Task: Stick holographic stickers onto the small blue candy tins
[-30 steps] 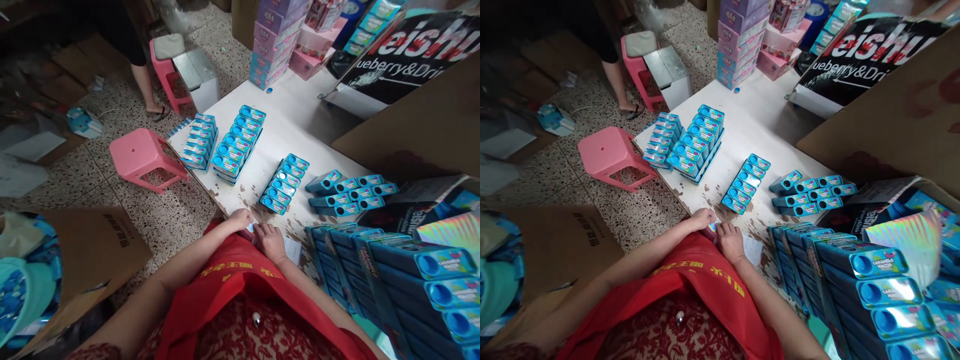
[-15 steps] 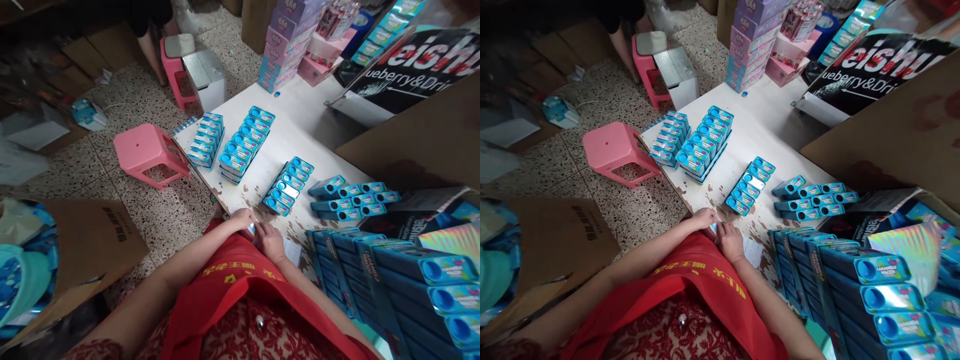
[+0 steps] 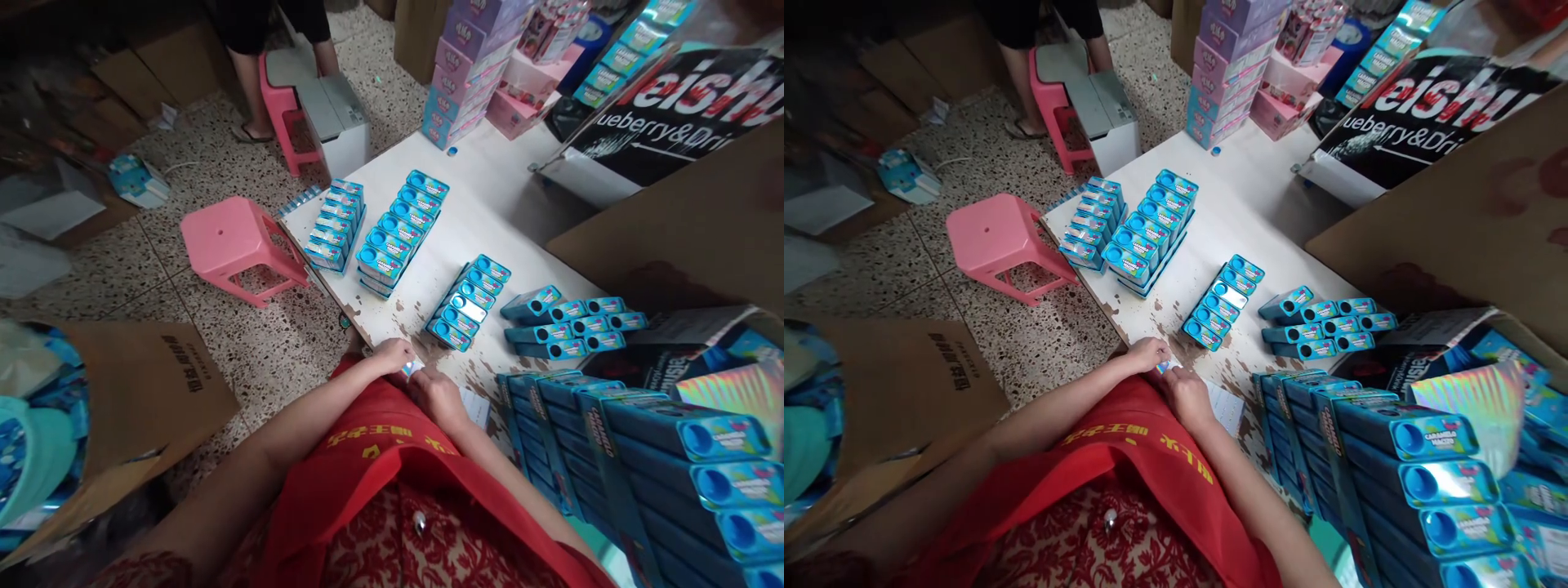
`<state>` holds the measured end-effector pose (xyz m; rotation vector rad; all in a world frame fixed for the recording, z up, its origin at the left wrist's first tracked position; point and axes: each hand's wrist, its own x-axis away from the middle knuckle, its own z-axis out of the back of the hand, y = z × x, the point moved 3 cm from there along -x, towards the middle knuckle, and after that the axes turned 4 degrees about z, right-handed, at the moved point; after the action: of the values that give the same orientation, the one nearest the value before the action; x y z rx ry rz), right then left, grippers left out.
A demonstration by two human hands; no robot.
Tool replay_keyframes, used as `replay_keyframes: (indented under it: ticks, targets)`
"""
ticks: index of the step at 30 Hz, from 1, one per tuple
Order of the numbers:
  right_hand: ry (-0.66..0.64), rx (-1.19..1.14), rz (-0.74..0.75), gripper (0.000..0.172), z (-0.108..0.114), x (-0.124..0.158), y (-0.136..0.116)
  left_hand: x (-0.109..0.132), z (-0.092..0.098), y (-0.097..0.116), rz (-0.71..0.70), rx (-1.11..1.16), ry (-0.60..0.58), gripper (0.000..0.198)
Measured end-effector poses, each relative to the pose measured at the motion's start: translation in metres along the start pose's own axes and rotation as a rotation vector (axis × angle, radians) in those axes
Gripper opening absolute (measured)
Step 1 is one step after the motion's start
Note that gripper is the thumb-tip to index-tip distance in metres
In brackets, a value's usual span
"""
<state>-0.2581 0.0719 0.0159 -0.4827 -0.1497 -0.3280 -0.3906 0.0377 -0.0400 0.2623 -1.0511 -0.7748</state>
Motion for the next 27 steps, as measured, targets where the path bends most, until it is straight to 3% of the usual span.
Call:
replay_keyframes:
  ticks: [2, 5, 8, 10, 13, 16, 20, 23, 27]
  targets:
    - [0.023, -0.154, -0.011, 0.012, 0.020, 0.005, -0.006, 0.004, 0.002, 0.000, -0.034, 0.021, 0.013, 0.019]
    - [0.203, -0.403, -0.092, 0.014, 0.053, 0.009, -0.009, 0.019, 0.013, 0.003, -0.094, 0.075, 0.098, 0.027]
    - [0.394, -0.567, -0.184, 0.021, 0.077, 0.010, -0.005, 0.042, 0.029, 0.012, -0.287, 0.410, 0.224, 0.040]
    - [0.477, -0.640, -0.251, 0.022, 0.084, 0.010, -0.002, 0.054, 0.033, 0.020, -0.404, 0.669, 0.133, 0.038]
    - [0.563, -0.753, -0.373, 0.025, 0.079, 0.007, 0.005, 0.055, 0.031, 0.027, -0.326, 0.814, -0.038, 0.031]
    - [0.669, -0.871, -0.506, 0.030, 0.063, 0.000, 0.016, 0.044, 0.034, 0.031, -0.227, 0.793, -0.016, 0.027]
    - [0.826, -0.943, -0.643, 0.038, 0.044, -0.013, 0.030, 0.025, 0.049, 0.040, -0.246, 0.623, 0.020, 0.025]
    - [0.877, -0.955, -0.688, 0.040, 0.040, -0.021, 0.035, 0.014, 0.063, 0.045, -0.226, 0.557, 0.061, 0.021]
    - [0.906, -0.972, -0.695, 0.040, 0.042, -0.024, 0.040, 0.005, 0.074, 0.052, -0.236, 0.563, -0.022, 0.031]
